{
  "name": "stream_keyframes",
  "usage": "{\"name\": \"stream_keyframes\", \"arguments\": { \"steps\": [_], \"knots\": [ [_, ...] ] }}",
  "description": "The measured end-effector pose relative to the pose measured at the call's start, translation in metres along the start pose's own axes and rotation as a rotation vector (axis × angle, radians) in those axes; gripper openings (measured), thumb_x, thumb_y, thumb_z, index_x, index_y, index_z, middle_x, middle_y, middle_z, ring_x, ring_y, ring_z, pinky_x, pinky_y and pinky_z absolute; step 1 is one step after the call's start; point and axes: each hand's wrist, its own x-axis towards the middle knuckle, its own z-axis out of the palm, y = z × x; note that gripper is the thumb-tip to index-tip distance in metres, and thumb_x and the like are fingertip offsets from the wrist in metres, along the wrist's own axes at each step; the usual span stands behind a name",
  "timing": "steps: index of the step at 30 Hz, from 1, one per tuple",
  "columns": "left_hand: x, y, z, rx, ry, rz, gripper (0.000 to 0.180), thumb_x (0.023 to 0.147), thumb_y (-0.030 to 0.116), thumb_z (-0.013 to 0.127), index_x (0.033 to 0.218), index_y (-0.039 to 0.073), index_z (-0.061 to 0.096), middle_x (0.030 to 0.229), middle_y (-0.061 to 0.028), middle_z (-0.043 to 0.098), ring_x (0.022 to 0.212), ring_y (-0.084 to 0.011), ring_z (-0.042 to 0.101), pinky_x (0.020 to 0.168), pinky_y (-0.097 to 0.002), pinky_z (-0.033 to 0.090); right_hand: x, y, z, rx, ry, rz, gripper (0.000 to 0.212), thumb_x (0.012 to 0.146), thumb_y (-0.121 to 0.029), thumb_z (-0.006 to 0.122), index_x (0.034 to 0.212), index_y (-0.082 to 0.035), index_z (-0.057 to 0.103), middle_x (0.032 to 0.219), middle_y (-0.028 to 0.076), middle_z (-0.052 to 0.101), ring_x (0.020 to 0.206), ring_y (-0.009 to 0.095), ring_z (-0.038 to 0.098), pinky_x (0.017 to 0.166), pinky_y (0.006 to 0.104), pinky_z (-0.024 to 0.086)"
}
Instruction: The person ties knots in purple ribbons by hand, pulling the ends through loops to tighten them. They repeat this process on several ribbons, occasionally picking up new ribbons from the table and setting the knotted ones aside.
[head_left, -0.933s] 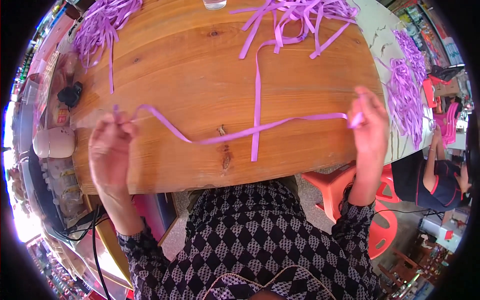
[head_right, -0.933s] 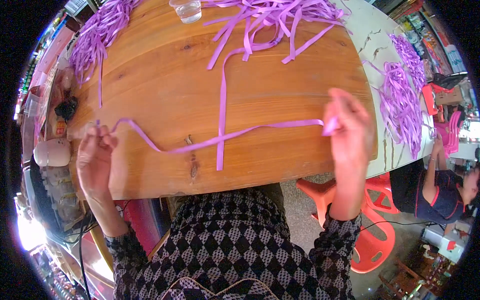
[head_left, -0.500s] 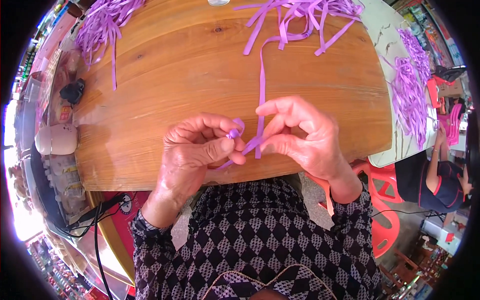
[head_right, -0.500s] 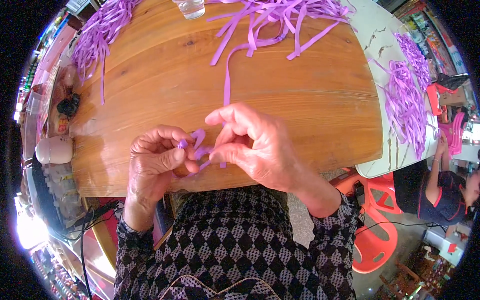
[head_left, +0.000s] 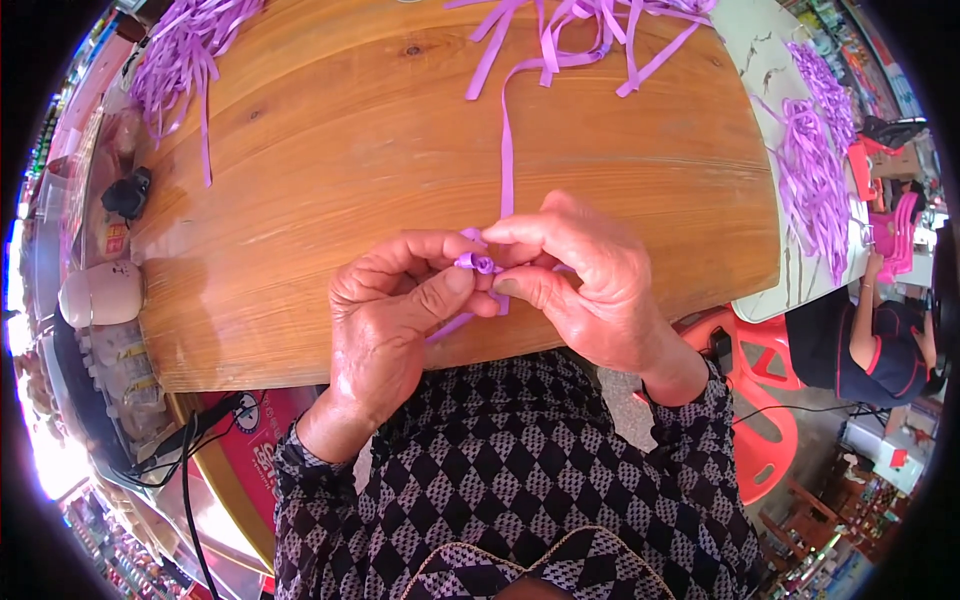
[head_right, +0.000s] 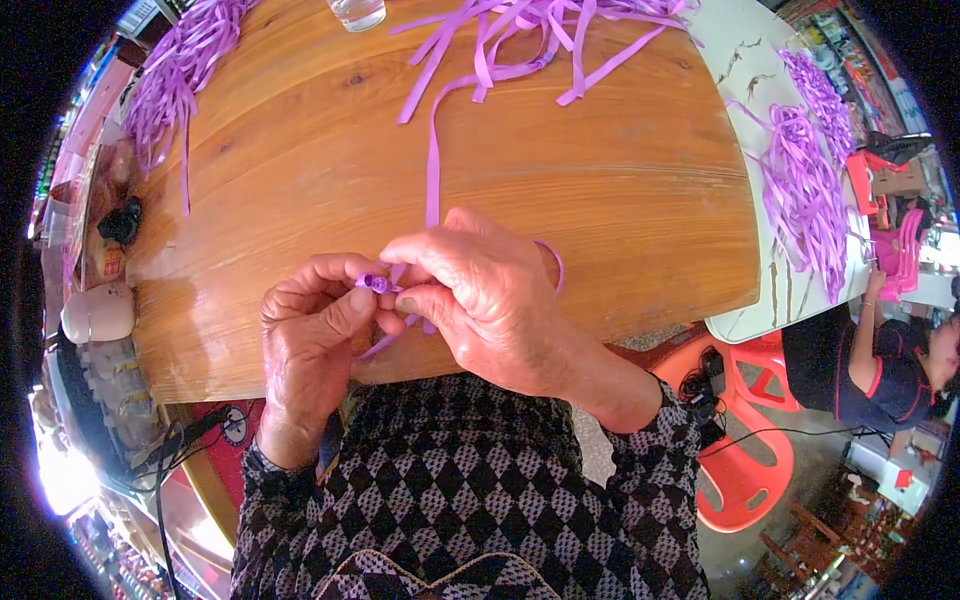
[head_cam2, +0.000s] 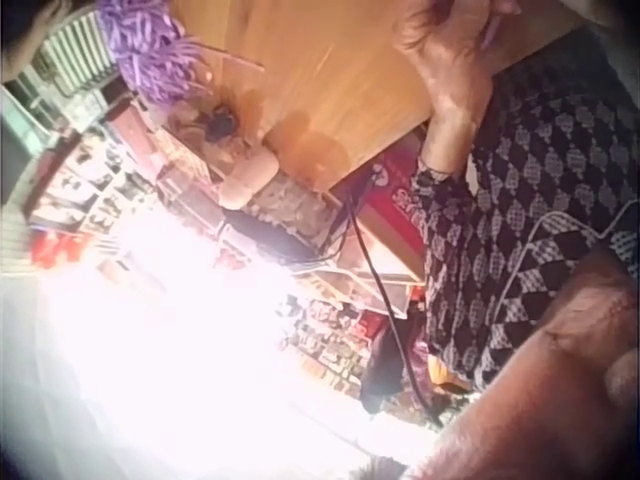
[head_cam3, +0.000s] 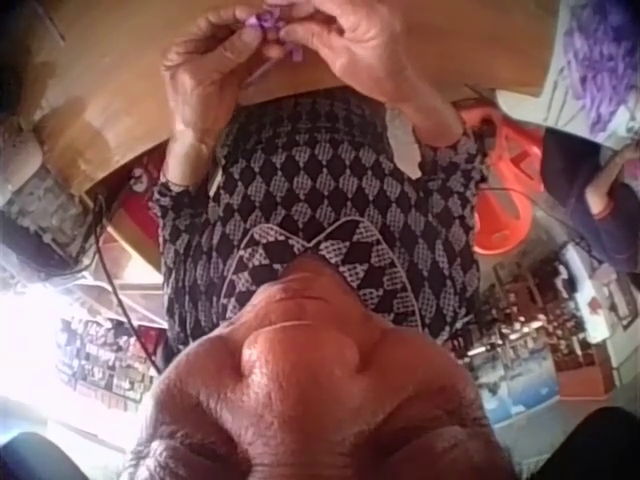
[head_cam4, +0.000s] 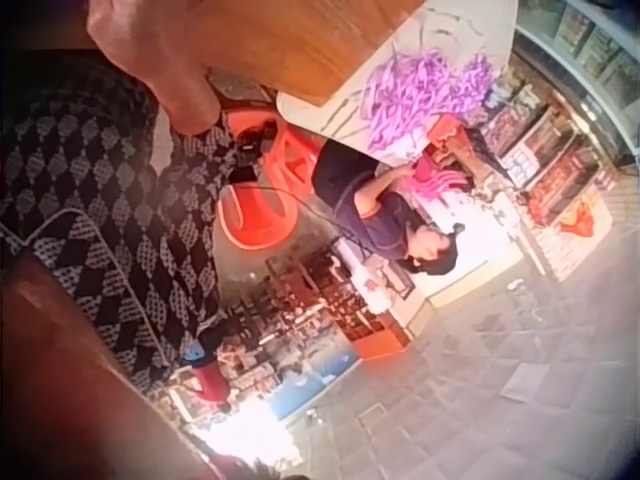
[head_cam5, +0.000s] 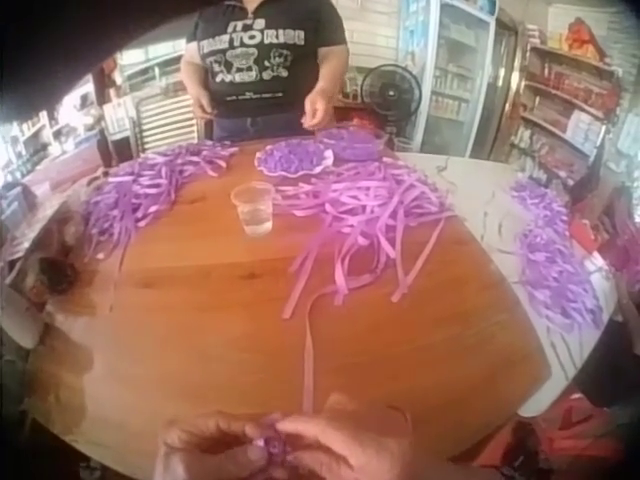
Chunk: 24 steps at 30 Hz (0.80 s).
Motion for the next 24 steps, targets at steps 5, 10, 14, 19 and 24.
{"name": "stream_keyframes", "arguments": {
  "steps": [5,10,14,19,24],
  "knots": [
    [0.000,-0.004,-0.005,0.025,0.000,-0.032,0.013,0.082,-0.002,0.057,0.095,-0.004,0.059,0.084,-0.0125,0.064,0.073,-0.0178,0.064,0.070,-0.0259,0.051,0.000,0.005,-0.004,-0.078,0.019,-0.095,0.019,0.071,0.002,0.068,0.088,-0.002,0.063,0.071,0.005,0.061,0.066,0.016,0.052,0.058,0.0264,0.042],
    [-0.002,-0.006,-0.007,0.056,-0.021,-0.023,0.012,0.082,-0.001,0.058,0.094,-0.004,0.060,0.085,-0.0128,0.064,0.074,-0.0182,0.064,0.073,-0.0267,0.051,0.002,0.007,-0.008,-0.224,0.003,-0.181,0.013,0.072,0.001,0.067,0.083,-0.003,0.061,0.079,0.007,0.062,0.066,0.018,0.053,0.059,0.0265,0.042],
    [-0.005,-0.002,-0.010,0.024,-0.009,-0.084,0.015,0.081,0.000,0.061,0.095,-0.004,0.061,0.088,-0.0134,0.064,0.075,-0.0194,0.064,0.074,-0.0281,0.052,-0.006,0.006,-0.004,-0.114,0.000,0.008,0.010,0.076,0.001,0.065,0.085,-0.002,0.060,0.081,0.006,0.061,0.068,0.014,0.054,0.061,0.0247,0.044],
    [-0.006,-0.005,-0.008,0.036,0.044,-0.052,0.020,0.077,0.006,0.066,0.092,-0.004,0.059,0.084,-0.0158,0.064,0.068,-0.0209,0.064,0.066,-0.0305,0.054,-0.007,0.002,0.000,0.160,-0.037,0.138,0.007,0.082,-0.001,0.061,0.088,0.001,0.058,0.077,0.002,0.058,0.068,0.006,0.053,0.060,0.0198,0.043],
    [-0.006,-0.003,-0.013,0.029,-0.009,-0.085,0.014,0.078,0.001,0.064,0.092,-0.004,0.061,0.084,-0.0119,0.064,0.074,-0.0194,0.065,0.069,-0.0269,0.053,-0.009,-0.002,-0.003,0.127,-0.015,0.224,0.007,0.080,-0.001,0.064,0.086,0.001,0.061,0.071,0.001,0.056,0.063,0.005,0.050,0.055,0.0197,0.039]
  ]
}}
